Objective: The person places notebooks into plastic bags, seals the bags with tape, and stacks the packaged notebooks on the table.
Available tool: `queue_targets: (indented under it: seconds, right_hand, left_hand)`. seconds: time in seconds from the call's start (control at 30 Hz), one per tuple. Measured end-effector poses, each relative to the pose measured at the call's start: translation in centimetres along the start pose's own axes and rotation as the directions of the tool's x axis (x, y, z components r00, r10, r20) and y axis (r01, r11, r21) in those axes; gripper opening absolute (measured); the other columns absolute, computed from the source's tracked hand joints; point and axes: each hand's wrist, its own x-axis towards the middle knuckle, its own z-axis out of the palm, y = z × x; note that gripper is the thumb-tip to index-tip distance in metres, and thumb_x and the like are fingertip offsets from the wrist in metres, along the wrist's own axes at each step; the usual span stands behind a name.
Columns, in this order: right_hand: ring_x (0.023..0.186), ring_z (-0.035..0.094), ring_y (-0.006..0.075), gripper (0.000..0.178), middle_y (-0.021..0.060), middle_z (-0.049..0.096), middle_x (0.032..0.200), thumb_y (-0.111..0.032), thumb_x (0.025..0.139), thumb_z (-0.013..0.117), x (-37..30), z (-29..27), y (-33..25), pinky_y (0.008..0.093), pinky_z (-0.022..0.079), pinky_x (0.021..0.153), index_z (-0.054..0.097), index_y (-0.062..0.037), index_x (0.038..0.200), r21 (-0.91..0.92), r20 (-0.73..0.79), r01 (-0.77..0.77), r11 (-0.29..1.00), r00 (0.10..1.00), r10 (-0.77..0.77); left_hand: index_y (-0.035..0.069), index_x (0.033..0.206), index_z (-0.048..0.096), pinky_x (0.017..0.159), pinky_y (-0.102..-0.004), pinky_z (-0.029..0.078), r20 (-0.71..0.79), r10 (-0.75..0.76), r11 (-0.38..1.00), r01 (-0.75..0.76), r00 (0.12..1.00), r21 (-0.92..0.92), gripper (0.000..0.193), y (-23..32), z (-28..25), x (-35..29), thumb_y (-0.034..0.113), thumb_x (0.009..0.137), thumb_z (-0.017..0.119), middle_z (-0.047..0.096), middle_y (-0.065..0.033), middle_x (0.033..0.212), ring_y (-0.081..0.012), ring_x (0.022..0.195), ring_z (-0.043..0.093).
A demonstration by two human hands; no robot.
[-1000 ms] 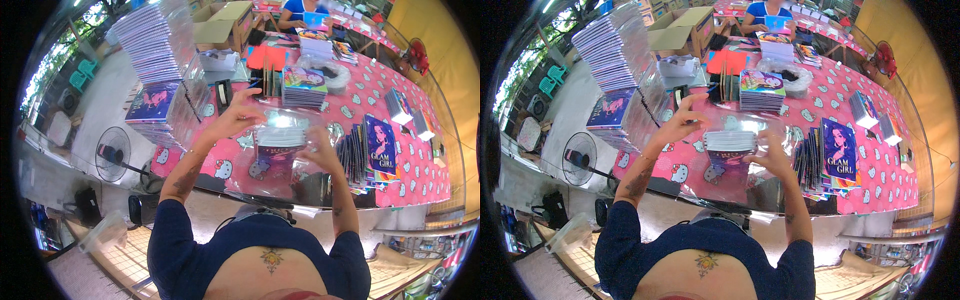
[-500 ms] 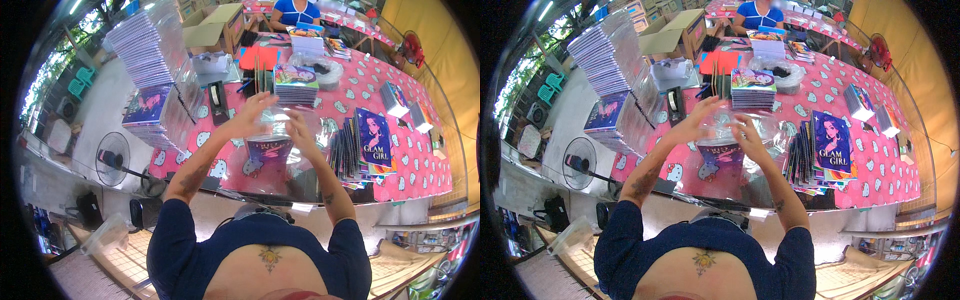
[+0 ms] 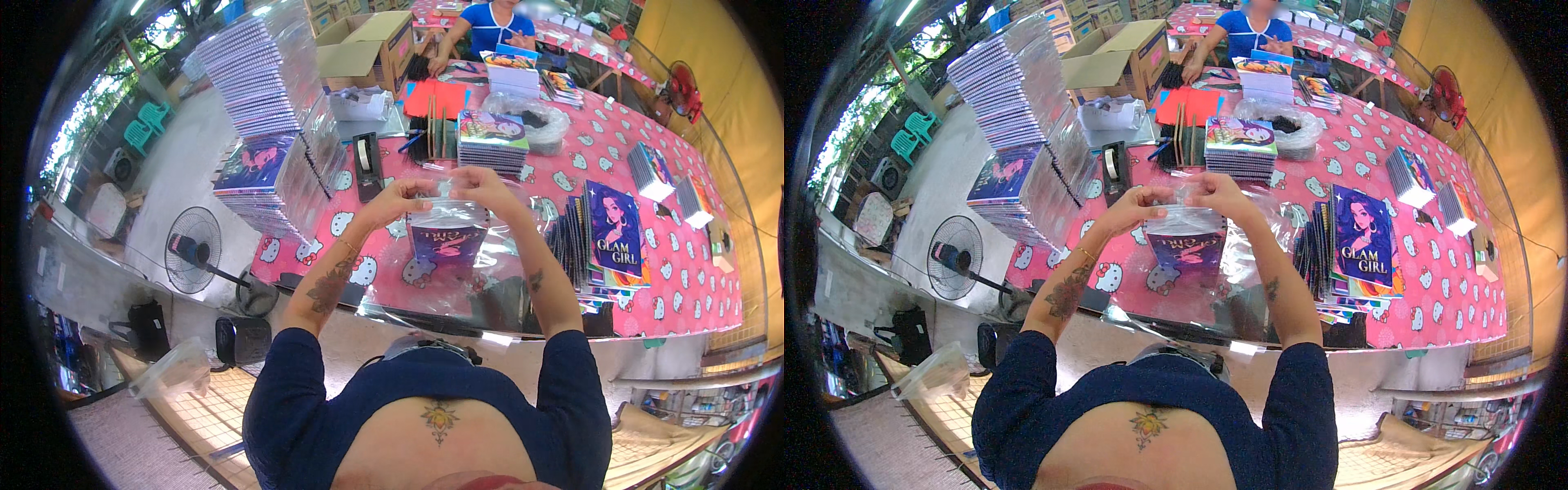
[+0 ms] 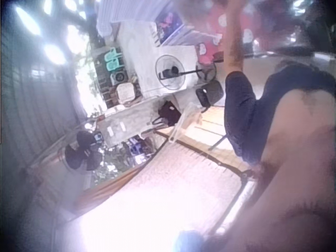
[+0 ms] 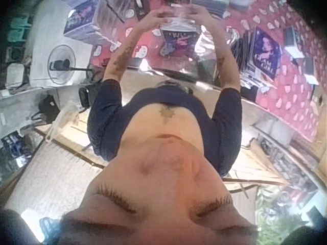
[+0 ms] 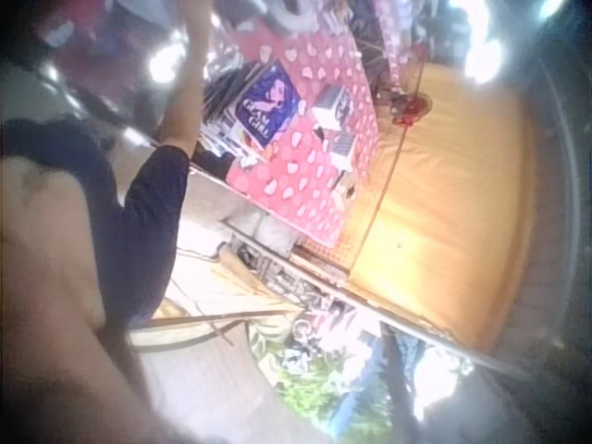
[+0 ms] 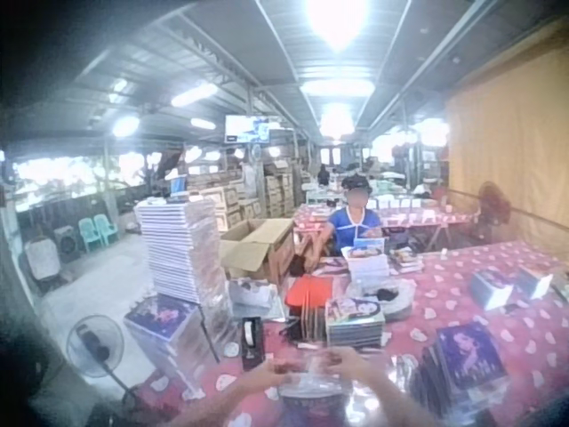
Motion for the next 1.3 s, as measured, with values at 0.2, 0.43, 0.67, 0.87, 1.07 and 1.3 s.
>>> queue_targets:
  seconds: [0.2,0.43,0.67,0.87,1.07,1.3]
  right_hand:
    - [0.103,0.058,0.0151,0.055,0.0071,0.063,0.117,-0.022,0.078,0.078,-1.1,-0.4,0.9,0.0288,0.045,0.091,0.059,-0.0024,0.125,-0.053,-0.009,-0.040,0.998,0.999,0.039]
    - [0.132,0.046,0.0301,0.053,0.0142,0.055,0.136,-0.023,0.077,0.076,-6.7,1.9,-2.9,0.0425,0.036,0.109,0.059,-0.0091,0.126,-0.587,0.079,0.247,0.771,0.965,-0.250]
    - [0.101,0.061,0.0276,0.022,0.0103,0.065,0.103,-0.011,0.078,0.068,-7.5,4.9,-1.0,0.0414,0.048,0.085,0.065,-0.0080,0.100,-0.831,-0.023,0.233,0.506,0.893,-0.449]
    - [0.086,0.061,0.0269,0.023,0.0096,0.062,0.093,-0.022,0.074,0.078,-5.1,3.4,-3.5,0.0390,0.047,0.073,0.064,-0.0096,0.088,-0.835,0.009,0.075,0.545,0.992,-0.123]
    - [0.085,0.061,0.0212,0.039,0.0050,0.061,0.091,-0.024,0.072,0.082,-2.0,0.1,-1.1,0.0334,0.048,0.073,0.060,-0.0087,0.101,-0.597,0.004,0.090,0.797,0.994,-0.108]
    - [0.078,0.055,0.0077,0.040,-0.0001,0.060,0.087,-0.019,0.077,0.081,-1.5,-0.5,0.9,0.0245,0.046,0.069,0.063,-0.0025,0.109,-0.150,-0.017,-0.055,0.987,0.998,0.053]
  left_hand:
    - [0.005,0.136,0.053,0.091,-0.0287,0.047,0.110,-0.051,0.996,0.059,0.993,-0.068,0.052,0.0,-0.1,0.3,0.021,0.089,0.069,0.064,-0.0075,0.119,-0.0128,0.106,0.058]
    - [0.005,0.129,0.058,0.099,-0.0368,0.045,0.142,0.397,0.470,-0.334,0.907,0.817,0.048,3.6,3.0,-3.8,0.025,0.087,0.069,0.058,-0.0144,0.131,-0.0240,0.118,0.057]
    - [0.008,0.119,0.063,0.083,-0.0432,0.048,0.174,0.474,0.326,-0.356,0.863,0.876,0.044,2.1,4.1,-4.7,0.014,0.077,0.073,0.063,-0.0139,0.111,-0.0302,0.101,0.061]
    - [0.006,0.113,0.063,0.073,-0.0425,0.047,0.035,0.187,0.466,-0.120,0.982,0.877,0.041,6.0,4.9,-2.3,0.020,0.076,0.072,0.063,-0.0161,0.087,-0.0321,0.083,0.062]
    - [-0.001,0.110,0.062,0.067,-0.0394,0.049,0.042,0.161,0.454,-0.112,0.986,0.884,0.050,4.7,2.2,1.4,0.031,0.075,0.076,0.068,-0.0146,0.094,-0.0254,0.082,0.066]
    - [-0.001,0.104,0.069,0.074,-0.0285,0.050,0.106,-0.113,0.983,0.095,0.988,0.155,0.034,0.4,-1.0,5.4,0.028,0.087,0.069,0.068,-0.0037,0.093,-0.0122,0.083,0.062]
